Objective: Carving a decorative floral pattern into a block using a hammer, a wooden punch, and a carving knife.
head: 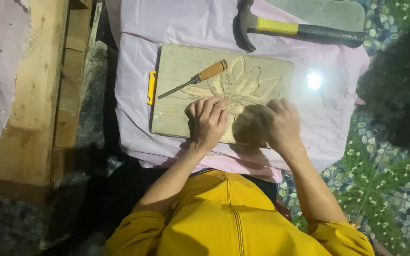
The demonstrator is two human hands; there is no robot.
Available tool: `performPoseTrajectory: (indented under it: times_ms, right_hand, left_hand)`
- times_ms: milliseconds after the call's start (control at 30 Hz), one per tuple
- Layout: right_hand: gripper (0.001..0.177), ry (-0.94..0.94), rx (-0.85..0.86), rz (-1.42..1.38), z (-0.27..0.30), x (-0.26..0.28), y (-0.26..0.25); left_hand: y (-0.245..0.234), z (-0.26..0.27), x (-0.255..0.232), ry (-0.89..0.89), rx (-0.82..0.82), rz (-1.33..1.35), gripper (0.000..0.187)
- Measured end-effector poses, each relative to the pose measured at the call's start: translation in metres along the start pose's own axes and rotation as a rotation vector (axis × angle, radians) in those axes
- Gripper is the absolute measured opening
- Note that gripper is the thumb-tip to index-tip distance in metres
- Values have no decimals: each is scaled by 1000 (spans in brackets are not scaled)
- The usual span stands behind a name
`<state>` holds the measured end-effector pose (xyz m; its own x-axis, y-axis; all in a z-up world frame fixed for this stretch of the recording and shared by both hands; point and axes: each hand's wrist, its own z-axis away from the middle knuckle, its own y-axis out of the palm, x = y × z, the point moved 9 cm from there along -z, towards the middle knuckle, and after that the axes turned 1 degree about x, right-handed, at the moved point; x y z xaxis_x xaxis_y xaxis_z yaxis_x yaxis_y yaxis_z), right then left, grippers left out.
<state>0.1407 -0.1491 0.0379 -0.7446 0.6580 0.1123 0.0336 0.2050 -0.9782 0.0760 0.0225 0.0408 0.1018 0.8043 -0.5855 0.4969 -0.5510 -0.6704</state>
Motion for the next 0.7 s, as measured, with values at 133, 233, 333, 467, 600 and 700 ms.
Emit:
performPoseTrajectory:
  times_ms: [133, 233, 333, 467, 600, 700]
  right_hand:
    - [13, -49, -98, -185, -22, 28, -2]
    - [13, -85, -91, -115, -6, 25, -6]
    - [8, 87, 93, 80, 13, 0, -16]
    - [10, 123, -25, -49, 8, 4, -12]
    - [14, 19, -11, -154, -8, 25, -3]
    - [3, 92, 6, 66, 37, -19, -10]
  left_hand:
    - [4, 2, 1, 9, 14, -21, 19]
    - [3, 2, 4, -10, 1, 13, 18]
    - [0, -1, 1, -5, 12, -13, 16]
    - [0, -1, -2, -1, 6, -12, 14]
    - [-3, -2, -1, -8, 15, 14, 17]
    - [-4, -4, -1, -18, 19, 15, 14]
